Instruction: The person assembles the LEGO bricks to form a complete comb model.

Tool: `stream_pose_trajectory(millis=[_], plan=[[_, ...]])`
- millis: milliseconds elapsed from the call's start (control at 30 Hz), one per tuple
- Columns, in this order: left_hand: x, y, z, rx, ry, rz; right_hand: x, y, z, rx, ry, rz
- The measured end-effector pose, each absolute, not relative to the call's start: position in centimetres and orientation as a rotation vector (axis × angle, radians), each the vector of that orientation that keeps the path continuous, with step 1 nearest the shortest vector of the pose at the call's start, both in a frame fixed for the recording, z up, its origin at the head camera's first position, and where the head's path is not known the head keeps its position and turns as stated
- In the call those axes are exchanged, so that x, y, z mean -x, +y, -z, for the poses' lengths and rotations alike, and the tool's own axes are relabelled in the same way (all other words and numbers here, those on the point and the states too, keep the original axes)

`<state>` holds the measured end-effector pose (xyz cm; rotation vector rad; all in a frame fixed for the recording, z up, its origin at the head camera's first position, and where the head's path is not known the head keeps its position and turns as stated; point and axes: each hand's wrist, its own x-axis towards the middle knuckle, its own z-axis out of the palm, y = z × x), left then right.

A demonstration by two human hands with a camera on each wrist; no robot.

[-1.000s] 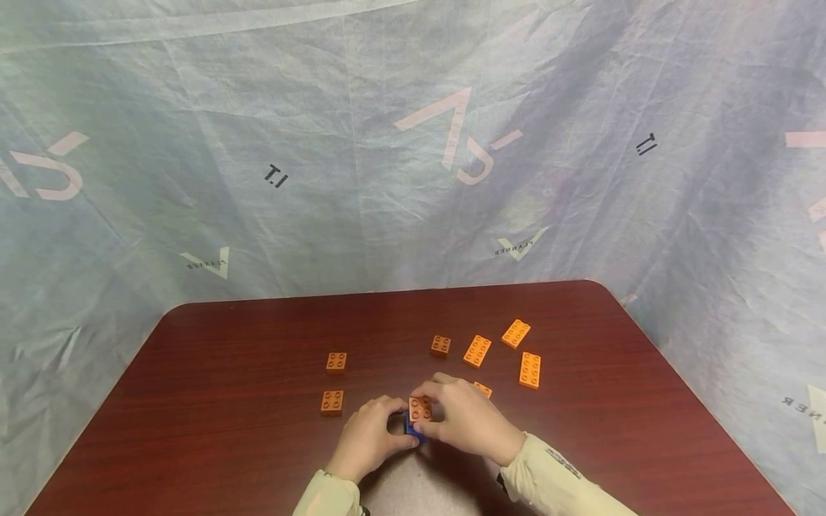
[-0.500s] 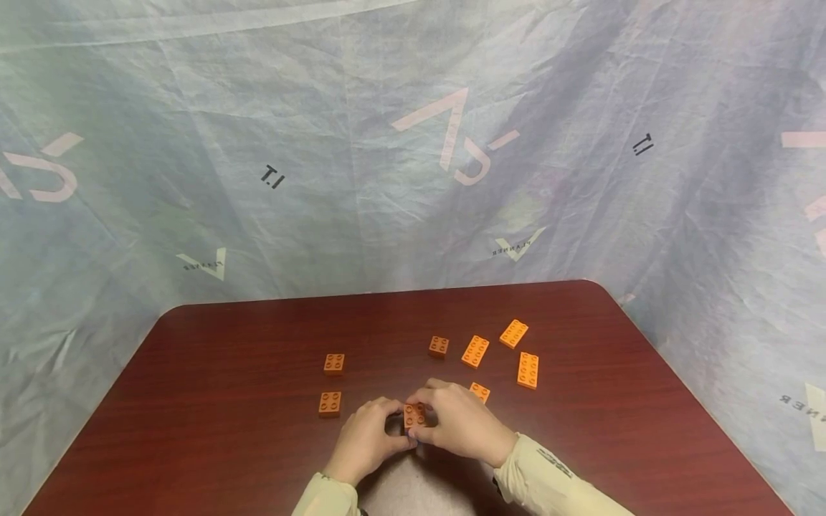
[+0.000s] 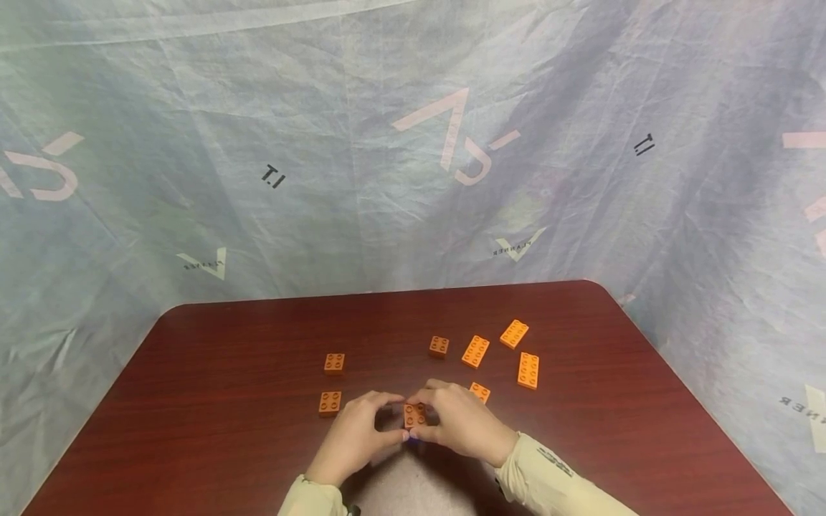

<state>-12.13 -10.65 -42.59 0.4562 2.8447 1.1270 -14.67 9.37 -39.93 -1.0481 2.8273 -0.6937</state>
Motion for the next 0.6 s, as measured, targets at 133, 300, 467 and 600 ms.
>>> stream_pose_trajectory(millis=[133, 300, 467, 600], plan=[[12.2, -10.7, 41.8, -0.536, 2.884, -1.058, 14.7, 9.5, 40.2, 1.036, 2.821, 0.732], [12.4, -10.2, 41.4, -0.621, 2.987, -0.880, 14.6, 9.6, 40.4, 1.052, 2.826, 0.771], [12.2, -9.9, 41.2, -0.702, 3.125, -0.630, 14.5, 9.7, 40.7, 1.058, 2.816, 0.836], [12.2, -9.7, 40.9, -0.766, 3.210, -0.435, 14.4, 9.8, 40.8, 1.078, 2.815, 0.842]])
